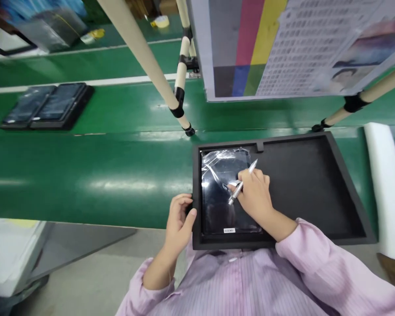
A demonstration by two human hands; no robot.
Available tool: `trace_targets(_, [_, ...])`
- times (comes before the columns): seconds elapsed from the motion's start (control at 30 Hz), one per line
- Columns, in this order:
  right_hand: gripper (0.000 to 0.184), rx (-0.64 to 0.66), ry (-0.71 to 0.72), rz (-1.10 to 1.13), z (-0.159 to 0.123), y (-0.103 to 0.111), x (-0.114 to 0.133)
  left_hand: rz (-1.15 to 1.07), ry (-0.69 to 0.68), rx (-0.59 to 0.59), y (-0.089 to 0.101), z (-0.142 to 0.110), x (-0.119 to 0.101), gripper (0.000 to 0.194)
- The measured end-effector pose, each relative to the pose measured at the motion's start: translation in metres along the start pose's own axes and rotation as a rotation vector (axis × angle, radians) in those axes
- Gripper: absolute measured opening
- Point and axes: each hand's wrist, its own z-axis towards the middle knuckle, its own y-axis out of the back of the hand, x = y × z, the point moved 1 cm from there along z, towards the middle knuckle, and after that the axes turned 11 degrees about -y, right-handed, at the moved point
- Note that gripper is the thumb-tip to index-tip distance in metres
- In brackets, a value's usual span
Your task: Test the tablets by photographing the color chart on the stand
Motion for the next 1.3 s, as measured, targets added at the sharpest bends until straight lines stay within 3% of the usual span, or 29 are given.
trace_targets(0.13, [0.029, -0.023, -0.021, 0.059, 0.000, 0.009, 0.001, -0.049, 0.080, -0.100, -0.024, -0.016, 0.004, 0.015])
trace_targets(0.37, [0.024, 0.047, -0.056, 0.061, -0.019, 0.005, 0.018, -0.070, 0.059, -0.151, -0.037, -0.015, -0.009, 0.019])
trace_targets(0.53, [0.017, -0.066, -0.069, -0.056, -0.027, -0.001, 0.017, -0.046, 0.044, -0.113, -0.044, -0.017, -0.014, 0.018])
trace_targets(0.63, [0.023, -0.146, -0.071, -0.097, -0.025, 0.003, 0.010, -0.045, 0.037, -0.087, -0.043, -0.017, -0.013, 0.016])
trace_targets(0.8, [0.038, -0.294, -0.088, -0.029, -0.022, 0.029, -0.010, -0.045, 0.017, -0.084, -0.041, -0.018, -0.010, 0.014])
trace_targets(0.9, [0.049, -0.332, -0.095, 0.081, -0.030, 0.042, -0.009, -0.039, 0.005, -0.080, -0.041, -0.019, -0.010, 0.015])
trace_targets(1.0, [0.061, -0.219, -0.072, 0.247, -0.035, 0.039, 0.003, 0.008, -0.058, -0.014, -0.039, -0.017, -0.010, 0.026])
trace_targets(1.1, [0.075, -0.087, -0.108, 0.431, -0.029, 0.027, 0.015, 0.137, -0.231, 0.127, -0.036, -0.011, -0.013, 0.043])
trace_targets(1.2, [0.054, -0.077, -0.167, 0.427, -0.018, 0.017, 0.018, 0.241, -0.341, 0.291, -0.034, -0.004, -0.015, 0.054])
trace_targets(1.3, [0.039, -0.094, -0.195, 0.380, -0.011, 0.010, 0.017, 0.225, -0.319, 0.386, -0.033, 0.000, -0.014, 0.056])
